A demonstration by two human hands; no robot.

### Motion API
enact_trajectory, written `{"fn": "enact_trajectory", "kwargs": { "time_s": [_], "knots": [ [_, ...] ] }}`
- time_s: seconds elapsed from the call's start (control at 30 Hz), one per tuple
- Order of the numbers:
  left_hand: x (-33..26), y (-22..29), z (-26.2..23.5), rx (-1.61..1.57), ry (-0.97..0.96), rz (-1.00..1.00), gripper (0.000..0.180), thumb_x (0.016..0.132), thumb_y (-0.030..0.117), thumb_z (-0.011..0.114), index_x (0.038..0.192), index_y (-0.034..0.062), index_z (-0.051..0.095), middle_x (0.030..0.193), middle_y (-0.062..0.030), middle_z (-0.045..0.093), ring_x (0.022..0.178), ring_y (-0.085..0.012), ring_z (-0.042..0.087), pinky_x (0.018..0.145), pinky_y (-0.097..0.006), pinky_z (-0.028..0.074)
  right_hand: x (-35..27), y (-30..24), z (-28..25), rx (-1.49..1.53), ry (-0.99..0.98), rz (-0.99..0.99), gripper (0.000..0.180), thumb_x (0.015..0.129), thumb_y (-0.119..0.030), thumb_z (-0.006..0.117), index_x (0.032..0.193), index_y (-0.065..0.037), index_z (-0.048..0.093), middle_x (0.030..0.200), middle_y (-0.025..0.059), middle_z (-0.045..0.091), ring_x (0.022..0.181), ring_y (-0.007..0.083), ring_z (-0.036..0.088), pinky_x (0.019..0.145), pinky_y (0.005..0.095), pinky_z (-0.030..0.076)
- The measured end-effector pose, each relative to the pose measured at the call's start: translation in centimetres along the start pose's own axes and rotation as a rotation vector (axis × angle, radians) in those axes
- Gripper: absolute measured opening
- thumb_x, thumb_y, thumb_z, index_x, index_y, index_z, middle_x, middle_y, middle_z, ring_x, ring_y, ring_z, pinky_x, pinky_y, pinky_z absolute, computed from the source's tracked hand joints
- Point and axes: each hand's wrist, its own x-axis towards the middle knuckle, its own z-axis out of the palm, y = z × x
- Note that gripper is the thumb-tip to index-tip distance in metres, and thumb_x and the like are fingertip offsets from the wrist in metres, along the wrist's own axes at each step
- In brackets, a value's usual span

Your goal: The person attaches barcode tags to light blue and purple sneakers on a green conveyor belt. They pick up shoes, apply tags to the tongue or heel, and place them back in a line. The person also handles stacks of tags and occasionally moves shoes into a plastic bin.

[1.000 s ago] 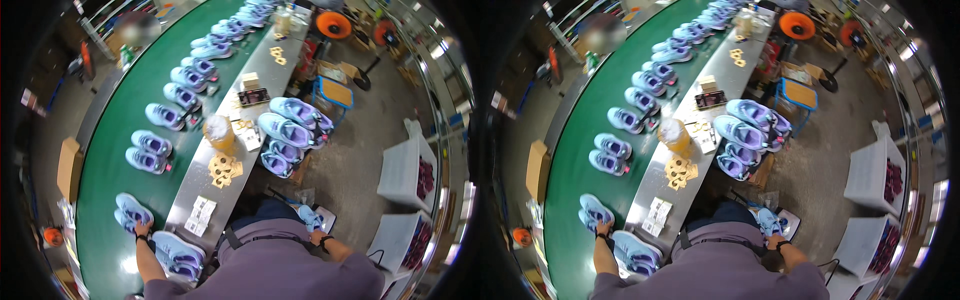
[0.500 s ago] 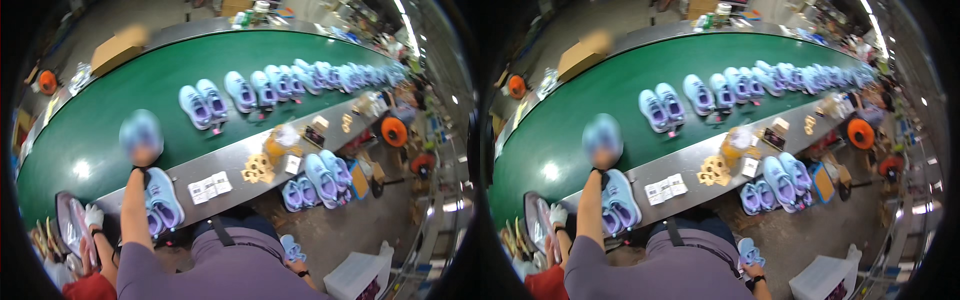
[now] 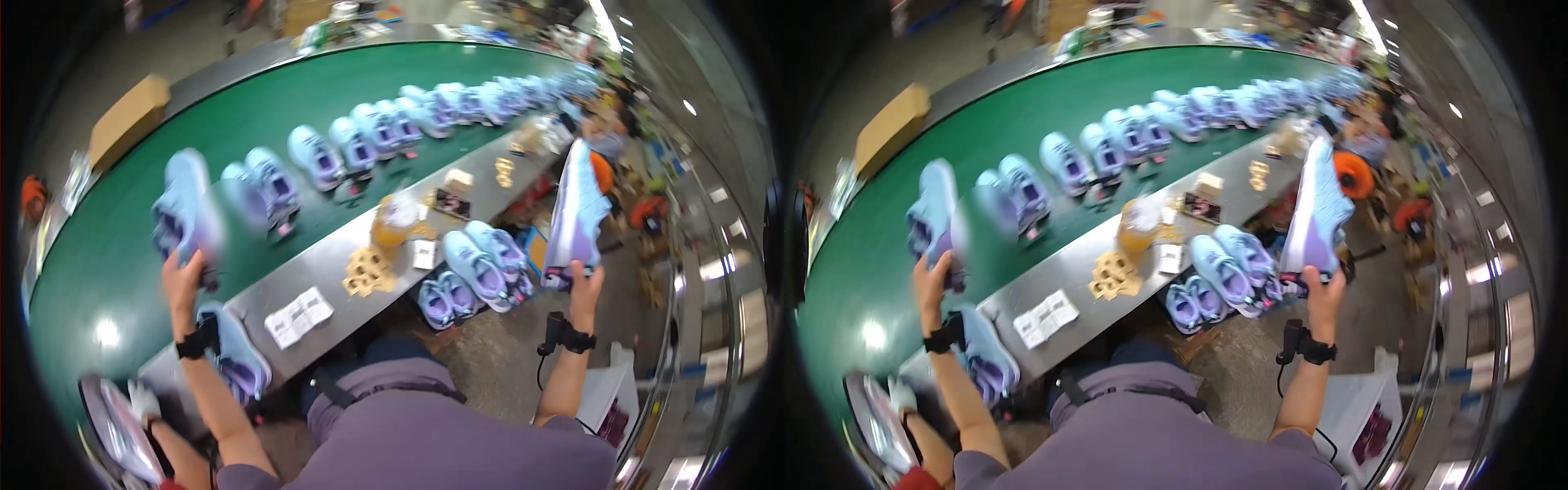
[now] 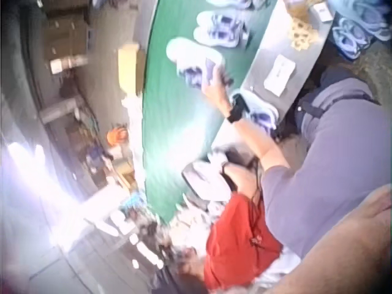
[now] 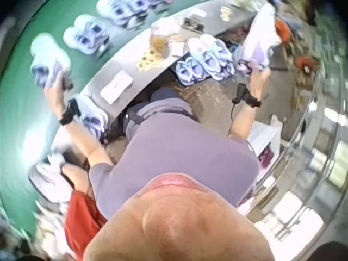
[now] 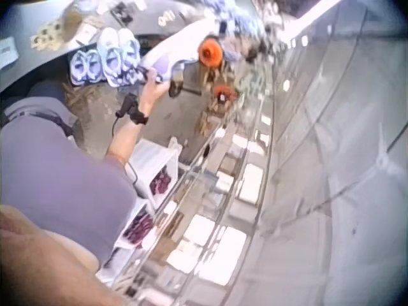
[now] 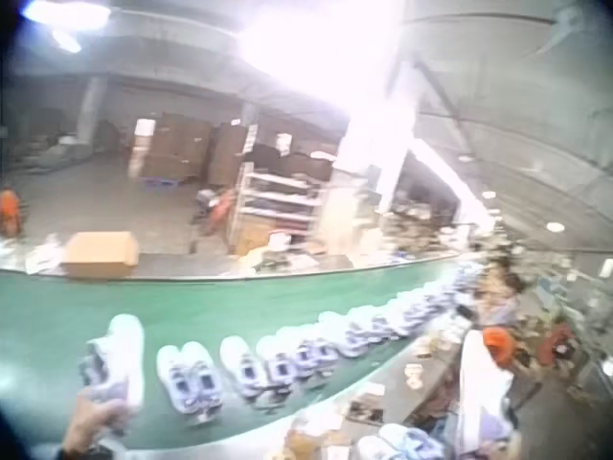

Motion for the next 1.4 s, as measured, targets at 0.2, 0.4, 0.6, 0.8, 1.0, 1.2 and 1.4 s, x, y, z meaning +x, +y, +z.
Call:
{"fn": "enact_trajectory", "kwargs": {
  "time_s": [0.2, 0.4, 0.6, 0.8, 1.0, 1.2, 1.4],
  "knots": [
    [-15.7, 4.1, 3.8, 0.403, 0.263, 0.35, 0.051, 0.057, 0.047, 0.079, 0.083, 0.0058, 0.066, 0.083, -0.0156, 0.059, 0.071, -0.0286, 0.058, 0.059, -0.039, 0.045, 3.2, 2.4, 11.9, 0.725, -0.396, 0.203, 0.054, 0.084, -0.045, 0.056, 0.115, -0.002, 0.048, 0.108, 0.0081, 0.054, 0.095, 0.0184, 0.052, 0.078, 0.0353, 0.044],
    [-32.1, 14.1, 14.1, 0.465, 0.389, -0.09, 0.041, 0.057, 0.045, 0.075, 0.073, 0.0107, 0.059, 0.079, -0.0106, 0.049, 0.065, -0.0305, 0.056, 0.053, -0.04, 0.043, 8.8, 0.4, 21.5, 0.944, -0.929, 0.276, 0.065, 0.083, -0.052, 0.052, 0.123, -0.001, 0.042, 0.116, 0.0117, 0.051, 0.102, 0.0226, 0.05, 0.084, 0.0392, 0.042],
    [-40.5, 15.7, 19.9, 0.25, 0.693, -0.531, 0.059, 0.062, 0.051, 0.073, 0.095, 0.0021, 0.065, 0.082, -0.0124, 0.056, 0.076, -0.0311, 0.058, 0.065, -0.039, 0.045, 10.8, -5.7, 27.8, 0.919, -1.604, 0.237, 0.076, 0.083, -0.058, 0.049, 0.131, 0.0, 0.035, 0.123, 0.0153, 0.048, 0.11, 0.0268, 0.049, 0.09, 0.0431, 0.041],
    [-48.4, 12.5, 24.2, -0.174, 1.066, -0.77, 0.07, 0.068, 0.046, 0.072, 0.105, -0.012, 0.058, 0.097, -0.0252, 0.062, 0.09, -0.0309, 0.062, 0.08, -0.035, 0.047, 0.9, -14.6, 29.6, 0.536, -2.31, -0.023, 0.083, 0.06, -0.05, 0.081, 0.115, 0.004, 0.05, 0.11, 0.0168, 0.058, 0.1, 0.0243, 0.057, 0.086, 0.0357, 0.044],
    [-56.4, 8.0, 29.6, -0.183, 1.312, -1.195, 0.084, 0.065, 0.06, 0.065, 0.114, -0.0078, 0.056, 0.105, -0.0242, 0.062, 0.098, -0.032, 0.061, 0.084, -0.036, 0.046, -7.3, -16.9, 30.7, 0.263, -2.682, -0.639, 0.093, 0.052, -0.056, 0.081, 0.117, 0.002, 0.049, 0.121, 0.0155, 0.052, 0.11, 0.0252, 0.049, 0.097, 0.0388, 0.034],
    [-59.4, 5.2, 36.7, -0.309, 1.38, -1.454, 0.086, 0.065, 0.062, 0.064, 0.12, -0.0036, 0.054, 0.113, -0.0229, 0.059, 0.106, -0.0326, 0.057, 0.089, -0.037, 0.044, -14.6, -18.8, 27.6, 0.168, -2.743, -1.308, 0.094, 0.056, -0.062, 0.075, 0.119, 0.002, 0.05, 0.116, 0.0128, 0.053, 0.109, 0.0238, 0.048, 0.097, 0.0366, 0.032],
    [-59.5, -1.3, 46.4, -0.558, 1.46, -1.387, 0.08, 0.068, 0.059, 0.066, 0.118, -0.003, 0.056, 0.111, -0.0202, 0.061, 0.102, -0.0294, 0.06, 0.086, -0.034, 0.045, -18.6, -18.4, 26.6, 0.127, -2.808, -1.56, 0.083, 0.056, -0.056, 0.077, 0.11, 0.004, 0.055, 0.111, 0.0187, 0.055, 0.105, 0.0313, 0.051, 0.093, 0.0393, 0.037]
  ]
}}
